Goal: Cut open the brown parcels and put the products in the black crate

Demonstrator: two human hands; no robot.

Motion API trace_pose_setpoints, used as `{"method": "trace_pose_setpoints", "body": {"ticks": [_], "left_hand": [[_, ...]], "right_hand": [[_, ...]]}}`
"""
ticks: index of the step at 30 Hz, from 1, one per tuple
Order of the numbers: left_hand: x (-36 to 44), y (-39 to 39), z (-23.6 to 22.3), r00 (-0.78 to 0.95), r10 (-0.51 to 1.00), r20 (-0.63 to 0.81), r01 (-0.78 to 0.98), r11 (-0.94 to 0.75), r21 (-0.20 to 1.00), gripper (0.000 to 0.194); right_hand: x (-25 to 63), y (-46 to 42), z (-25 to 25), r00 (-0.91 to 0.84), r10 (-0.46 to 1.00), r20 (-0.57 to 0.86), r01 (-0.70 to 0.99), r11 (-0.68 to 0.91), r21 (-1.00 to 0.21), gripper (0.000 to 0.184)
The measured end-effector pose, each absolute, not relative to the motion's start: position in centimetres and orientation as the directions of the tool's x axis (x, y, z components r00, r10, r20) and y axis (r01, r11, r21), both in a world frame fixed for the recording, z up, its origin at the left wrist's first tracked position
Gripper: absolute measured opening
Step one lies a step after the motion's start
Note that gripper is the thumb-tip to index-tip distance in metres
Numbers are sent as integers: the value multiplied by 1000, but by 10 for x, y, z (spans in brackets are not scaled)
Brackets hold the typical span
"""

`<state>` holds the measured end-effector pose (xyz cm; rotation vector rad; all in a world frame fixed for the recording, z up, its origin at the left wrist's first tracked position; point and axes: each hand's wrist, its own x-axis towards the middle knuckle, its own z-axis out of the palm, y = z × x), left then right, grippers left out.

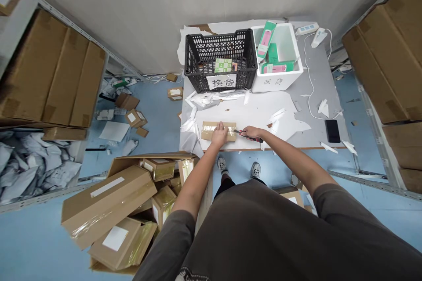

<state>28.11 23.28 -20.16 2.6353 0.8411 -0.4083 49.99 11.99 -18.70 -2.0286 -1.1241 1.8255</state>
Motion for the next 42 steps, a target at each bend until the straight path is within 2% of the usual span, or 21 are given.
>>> {"method": "trace_pose_setpoints", "body": {"ticks": [5,18,21,25,30,33,38,42], "left_hand": [[280,234,-204,790,497,-359,592,-772,232,74],[281,233,-202,786,495,-370,590,-779,212,70],[285,229,-199,768,502,-398,601,-780,176,69],[293,227,-192,737,519,-433,631,-758,165,80],[301,227,-188,736,528,-423,633,-759,152,69],[301,223,-191,751,529,-395,624,-764,163,72],[302,224,-202,736,561,-380,658,-725,204,79],[302,227,-209,747,563,-354,651,-728,214,75]], "right_hand": [[497,116,-189,-42,632,-774,323,-724,-609,33],[493,104,-194,-22,681,-732,286,-697,-658,36],[487,105,-193,23,702,-712,372,-667,-646,30],[480,97,-184,148,708,-691,551,-639,-537,24],[479,77,-178,241,699,-674,538,-674,-506,33],[478,71,-182,268,702,-659,533,-678,-506,40],[475,72,-193,266,757,-597,676,-588,-445,53],[474,85,-194,223,785,-578,764,-509,-396,56]]}}
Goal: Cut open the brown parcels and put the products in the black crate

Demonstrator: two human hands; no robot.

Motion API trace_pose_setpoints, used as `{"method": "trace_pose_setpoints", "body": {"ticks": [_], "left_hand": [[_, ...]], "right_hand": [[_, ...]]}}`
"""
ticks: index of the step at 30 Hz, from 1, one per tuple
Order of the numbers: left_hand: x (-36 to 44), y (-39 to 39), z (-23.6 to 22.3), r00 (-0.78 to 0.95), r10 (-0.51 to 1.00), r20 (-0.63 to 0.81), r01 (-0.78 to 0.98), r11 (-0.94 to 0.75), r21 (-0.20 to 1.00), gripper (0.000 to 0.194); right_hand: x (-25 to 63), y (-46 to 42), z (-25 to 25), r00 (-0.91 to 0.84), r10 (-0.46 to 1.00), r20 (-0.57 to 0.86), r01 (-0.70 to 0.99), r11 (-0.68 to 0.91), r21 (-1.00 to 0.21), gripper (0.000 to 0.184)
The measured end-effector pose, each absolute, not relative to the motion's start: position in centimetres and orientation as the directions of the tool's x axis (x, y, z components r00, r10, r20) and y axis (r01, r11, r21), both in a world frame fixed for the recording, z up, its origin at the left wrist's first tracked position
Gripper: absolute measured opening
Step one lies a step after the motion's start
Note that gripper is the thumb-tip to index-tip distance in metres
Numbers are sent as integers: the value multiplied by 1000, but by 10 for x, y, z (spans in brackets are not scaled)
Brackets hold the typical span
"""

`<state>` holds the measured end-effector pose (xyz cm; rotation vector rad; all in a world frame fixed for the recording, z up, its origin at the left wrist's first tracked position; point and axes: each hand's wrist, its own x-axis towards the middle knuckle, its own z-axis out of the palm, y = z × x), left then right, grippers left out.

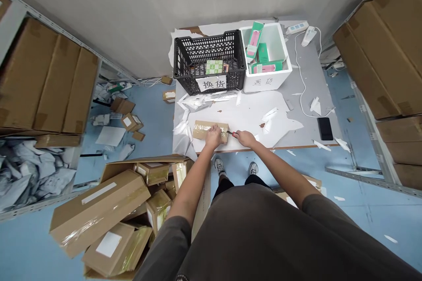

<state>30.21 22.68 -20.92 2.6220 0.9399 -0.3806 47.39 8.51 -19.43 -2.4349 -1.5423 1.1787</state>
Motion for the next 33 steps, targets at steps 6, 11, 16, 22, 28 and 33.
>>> {"method": "trace_pose_setpoints", "body": {"ticks": [6,11,16,22,28,33], "left_hand": [[298,227,-215,761,563,-324,639,-738,218,78],[300,227,-212,757,565,-330,646,-724,242,81],[302,227,-205,744,570,-348,661,-704,261,93],[300,227,-202,751,562,-348,656,-698,288,96],[298,228,-205,756,556,-346,652,-691,314,105],[298,229,-204,752,560,-349,657,-681,323,111]], "right_hand": [[481,115,-192,109,804,-585,849,-381,-367,50],[497,124,-188,32,783,-621,855,-343,-388,46],[498,123,-189,-3,727,-687,690,-496,-528,47],[489,111,-194,24,663,-748,376,-699,-608,42],[484,101,-194,56,684,-728,385,-687,-616,42],[483,104,-198,49,718,-694,510,-615,-601,46]]}}
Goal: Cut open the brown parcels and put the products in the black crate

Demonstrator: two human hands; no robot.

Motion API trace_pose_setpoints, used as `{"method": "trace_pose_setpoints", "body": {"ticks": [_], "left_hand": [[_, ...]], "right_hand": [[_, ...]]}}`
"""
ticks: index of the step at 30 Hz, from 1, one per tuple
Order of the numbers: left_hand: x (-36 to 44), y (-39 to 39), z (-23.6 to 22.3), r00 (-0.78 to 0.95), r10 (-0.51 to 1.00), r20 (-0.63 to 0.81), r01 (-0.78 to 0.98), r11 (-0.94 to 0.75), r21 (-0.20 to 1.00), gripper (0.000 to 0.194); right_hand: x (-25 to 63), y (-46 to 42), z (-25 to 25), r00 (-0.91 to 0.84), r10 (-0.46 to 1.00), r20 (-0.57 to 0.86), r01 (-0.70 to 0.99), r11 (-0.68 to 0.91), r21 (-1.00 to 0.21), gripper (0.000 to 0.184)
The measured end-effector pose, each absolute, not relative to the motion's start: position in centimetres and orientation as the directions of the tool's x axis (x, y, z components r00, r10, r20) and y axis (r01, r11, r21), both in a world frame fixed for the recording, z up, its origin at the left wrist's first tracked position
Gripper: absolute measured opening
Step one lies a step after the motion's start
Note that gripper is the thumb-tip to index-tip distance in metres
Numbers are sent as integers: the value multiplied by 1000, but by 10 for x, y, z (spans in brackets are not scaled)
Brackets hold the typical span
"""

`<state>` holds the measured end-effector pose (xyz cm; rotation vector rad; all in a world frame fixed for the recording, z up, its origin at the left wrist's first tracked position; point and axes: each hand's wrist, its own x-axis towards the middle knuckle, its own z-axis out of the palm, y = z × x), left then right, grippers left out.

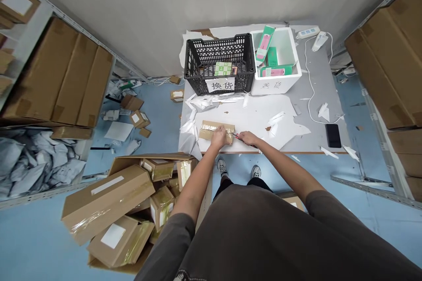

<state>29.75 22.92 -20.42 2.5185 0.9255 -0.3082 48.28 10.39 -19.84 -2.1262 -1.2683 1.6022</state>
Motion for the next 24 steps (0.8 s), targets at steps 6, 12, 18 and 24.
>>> {"method": "trace_pose_setpoints", "body": {"ticks": [6,12,18,24], "left_hand": [[297,230,-200,753,560,-347,655,-690,308,107],[295,229,-199,768,545,-337,638,-704,314,98],[289,245,-189,774,555,-306,632,-637,441,54],[298,268,-185,812,487,-321,574,-766,290,56]], "right_hand": [[477,104,-198,25,737,-675,599,-552,-580,52],[459,93,-200,9,741,-671,636,-522,-568,56],[469,67,-195,161,735,-659,659,-577,-482,54],[473,55,-180,296,722,-626,496,-676,-545,58]]}}
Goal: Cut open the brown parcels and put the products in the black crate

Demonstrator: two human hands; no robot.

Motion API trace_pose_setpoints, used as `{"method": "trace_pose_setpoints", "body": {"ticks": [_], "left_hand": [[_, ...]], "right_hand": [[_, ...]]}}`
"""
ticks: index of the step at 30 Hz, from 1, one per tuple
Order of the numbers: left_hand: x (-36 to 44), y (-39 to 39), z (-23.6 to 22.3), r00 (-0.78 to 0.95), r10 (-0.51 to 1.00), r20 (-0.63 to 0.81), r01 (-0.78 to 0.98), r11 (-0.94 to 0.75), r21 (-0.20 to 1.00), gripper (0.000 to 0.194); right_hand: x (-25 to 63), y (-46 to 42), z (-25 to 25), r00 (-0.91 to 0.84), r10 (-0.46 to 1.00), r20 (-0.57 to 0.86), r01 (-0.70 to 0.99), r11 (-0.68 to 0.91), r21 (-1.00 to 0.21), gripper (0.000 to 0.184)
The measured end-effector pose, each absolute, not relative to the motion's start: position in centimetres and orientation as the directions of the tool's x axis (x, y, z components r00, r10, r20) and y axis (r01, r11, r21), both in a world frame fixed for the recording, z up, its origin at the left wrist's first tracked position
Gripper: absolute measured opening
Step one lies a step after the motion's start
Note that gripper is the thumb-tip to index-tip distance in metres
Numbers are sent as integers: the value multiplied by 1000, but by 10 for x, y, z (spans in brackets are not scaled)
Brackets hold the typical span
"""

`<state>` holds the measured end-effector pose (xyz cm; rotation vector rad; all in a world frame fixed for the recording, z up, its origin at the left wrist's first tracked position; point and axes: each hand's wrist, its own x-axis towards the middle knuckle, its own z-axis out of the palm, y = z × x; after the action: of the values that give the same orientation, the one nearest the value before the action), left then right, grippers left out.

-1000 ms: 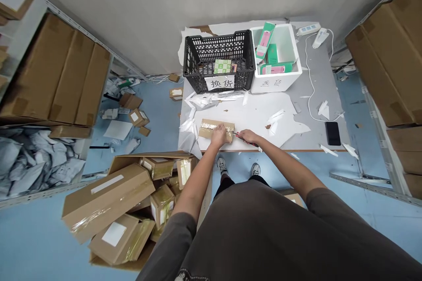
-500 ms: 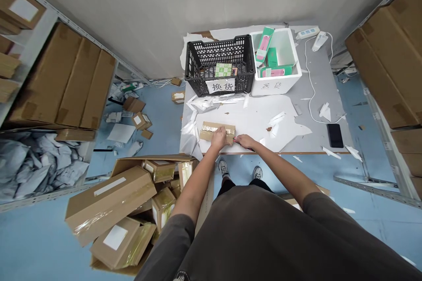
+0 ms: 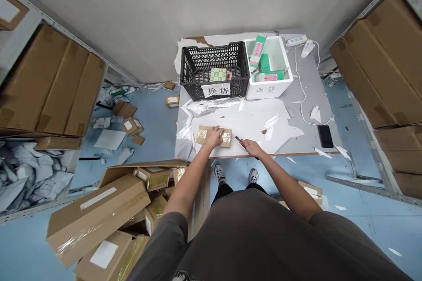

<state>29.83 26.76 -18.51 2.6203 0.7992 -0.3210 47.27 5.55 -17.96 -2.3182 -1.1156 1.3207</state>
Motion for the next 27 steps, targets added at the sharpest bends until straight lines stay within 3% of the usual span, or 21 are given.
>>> {"method": "trace_pose_setpoints", "body": {"ticks": [3,7,15,27], "left_hand": [[308,272,-189,822,443,-357,542,-801,255,69],[311,271,-200,839,399,-370,502,-829,247,63],[281,262,-232,869,457,-191,493,-761,421,57],[278,261,-245,863,478,-162,496,-740,455,51]], "right_hand": [[468,54,-180,292,751,-593,496,-649,-577,51],[463,53,-185,279,800,-531,564,-584,-584,35],[464,66,-188,276,830,-485,775,-490,-398,34],[470,80,-193,215,872,-439,877,-370,-306,34]]}}
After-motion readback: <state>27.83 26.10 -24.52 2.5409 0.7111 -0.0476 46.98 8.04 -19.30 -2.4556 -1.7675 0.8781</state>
